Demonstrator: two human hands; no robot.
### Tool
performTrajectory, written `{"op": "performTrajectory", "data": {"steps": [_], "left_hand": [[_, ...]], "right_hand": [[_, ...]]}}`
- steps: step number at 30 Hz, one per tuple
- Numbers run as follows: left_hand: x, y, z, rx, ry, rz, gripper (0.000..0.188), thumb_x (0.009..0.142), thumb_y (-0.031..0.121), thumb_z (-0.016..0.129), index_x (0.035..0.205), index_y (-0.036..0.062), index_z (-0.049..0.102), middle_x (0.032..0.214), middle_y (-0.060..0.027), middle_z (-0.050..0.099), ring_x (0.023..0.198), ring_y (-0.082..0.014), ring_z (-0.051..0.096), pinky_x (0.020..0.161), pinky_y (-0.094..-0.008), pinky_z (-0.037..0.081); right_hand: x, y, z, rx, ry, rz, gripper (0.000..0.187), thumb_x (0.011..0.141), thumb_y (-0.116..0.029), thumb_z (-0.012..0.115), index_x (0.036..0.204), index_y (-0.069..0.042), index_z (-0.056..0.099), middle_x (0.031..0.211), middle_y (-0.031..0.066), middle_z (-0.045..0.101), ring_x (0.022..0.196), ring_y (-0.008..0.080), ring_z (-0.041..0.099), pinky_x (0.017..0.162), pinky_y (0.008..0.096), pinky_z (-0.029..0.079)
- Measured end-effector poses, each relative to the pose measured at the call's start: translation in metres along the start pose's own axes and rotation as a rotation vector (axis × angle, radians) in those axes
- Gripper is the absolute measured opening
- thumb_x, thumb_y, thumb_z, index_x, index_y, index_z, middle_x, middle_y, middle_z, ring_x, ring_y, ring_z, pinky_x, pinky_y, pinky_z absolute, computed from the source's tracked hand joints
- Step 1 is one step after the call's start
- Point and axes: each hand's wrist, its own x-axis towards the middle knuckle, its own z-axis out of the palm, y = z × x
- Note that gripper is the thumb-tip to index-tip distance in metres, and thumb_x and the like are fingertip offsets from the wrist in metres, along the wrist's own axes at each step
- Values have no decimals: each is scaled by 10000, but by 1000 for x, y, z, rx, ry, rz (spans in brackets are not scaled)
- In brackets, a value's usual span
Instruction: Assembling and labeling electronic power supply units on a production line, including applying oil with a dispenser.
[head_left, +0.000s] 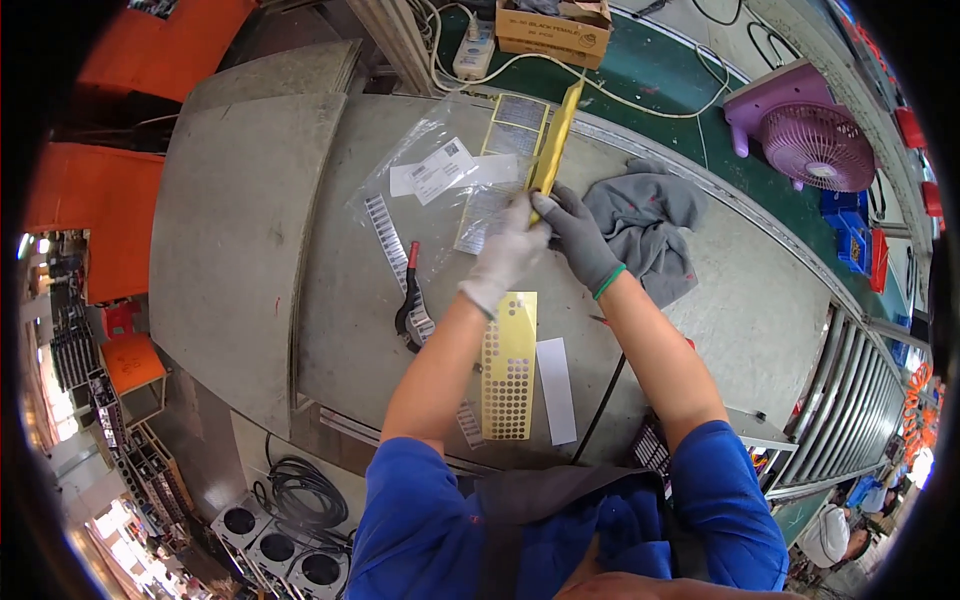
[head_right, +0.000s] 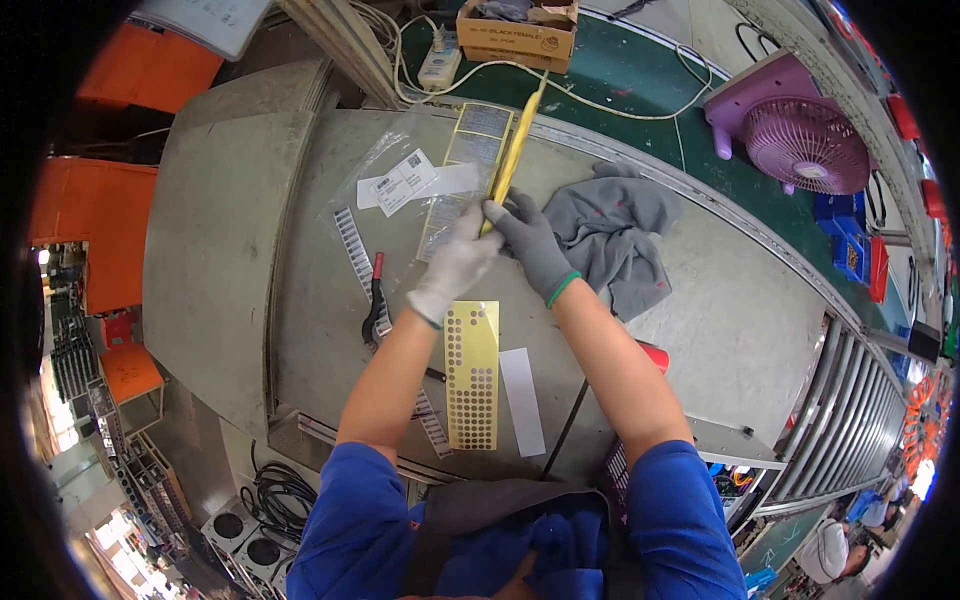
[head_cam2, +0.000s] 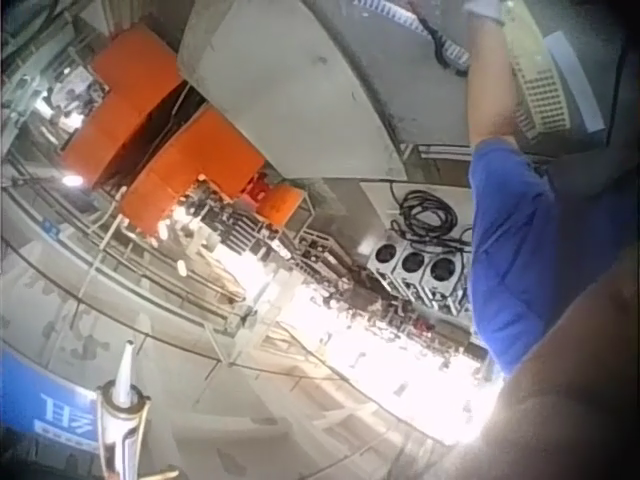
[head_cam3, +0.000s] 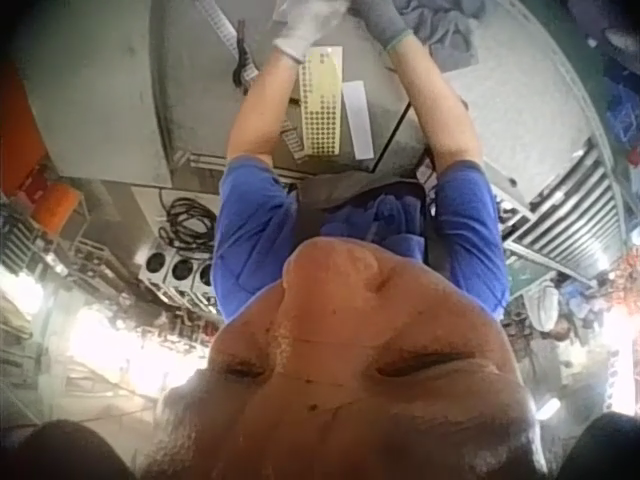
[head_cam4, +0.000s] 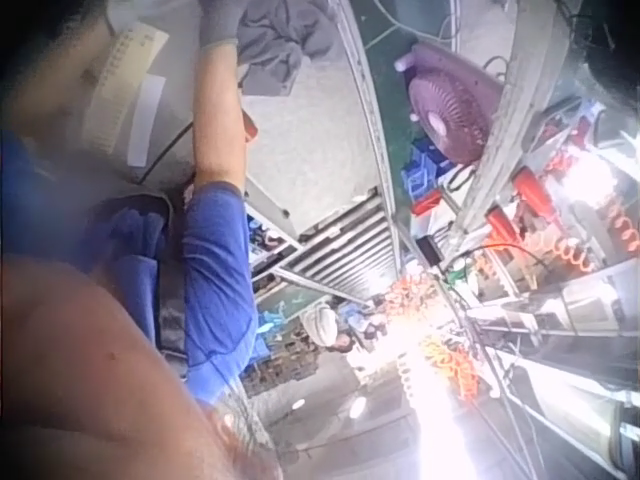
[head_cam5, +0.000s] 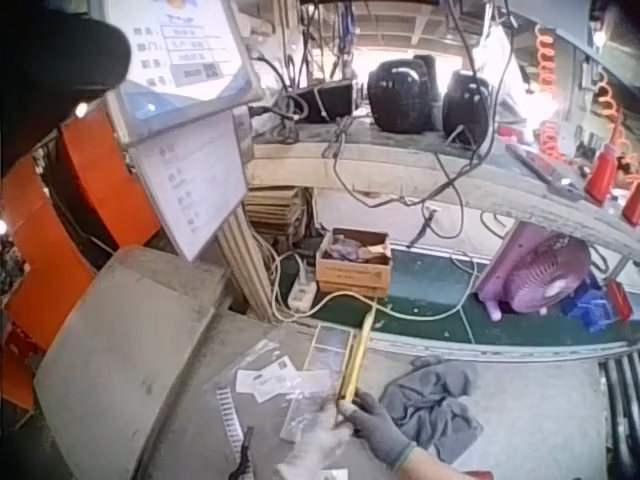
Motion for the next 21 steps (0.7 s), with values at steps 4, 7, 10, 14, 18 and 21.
{"op": "performTrajectory", "data": {"steps": [4,7,10,14,18,21], "left_hand": [[-7,12,-33,-599,-146,-370,356,985,232,613,1230,-26,622,1124,-78,688,979,-195,634,872,-334,502],[-20,-11,-52,-401,49,-311,345,976,216,620,1232,-16,636,1182,-122,685,1040,-239,647,913,-324,497],[-15,-35,-73,-14,127,-169,398,954,222,630,1275,-12,606,1237,-176,663,1088,-321,645,941,-354,498],[-14,-2,-65,598,199,-63,429,866,246,691,1209,-1,625,1229,-218,634,1120,-393,596,987,-461,451],[-42,-7,-62,95,14,-468,386,919,209,659,1237,10,572,1280,-173,585,1051,-357,615,869,-434,505],[-67,32,-45,-882,447,-699,294,963,167,629,1192,-14,587,1145,-138,651,995,-271,632,862,-338,507]], "right_hand": [[16,3,4,-320,99,-31,871,900,-320,754,1521,47,266,1255,149,623,1044,187,644,878,314,551],[27,9,7,-449,109,-63,872,900,-330,754,1512,58,270,1238,167,626,1041,197,657,866,311,565],[28,15,10,-406,127,-65,941,801,-452,790,1441,100,377,1254,239,637,1133,284,656,944,330,529],[28,16,5,-346,143,-61,939,810,-416,798,1447,116,359,1242,237,636,1112,274,657,938,322,533],[10,-1,15,-349,96,-14,828,919,-317,733,1511,54,290,1256,148,614,1067,184,636,875,301,542],[0,-7,7,-91,23,-24,819,921,-318,730,1509,55,300,1304,143,594,1122,186,607,919,299,519]]}}
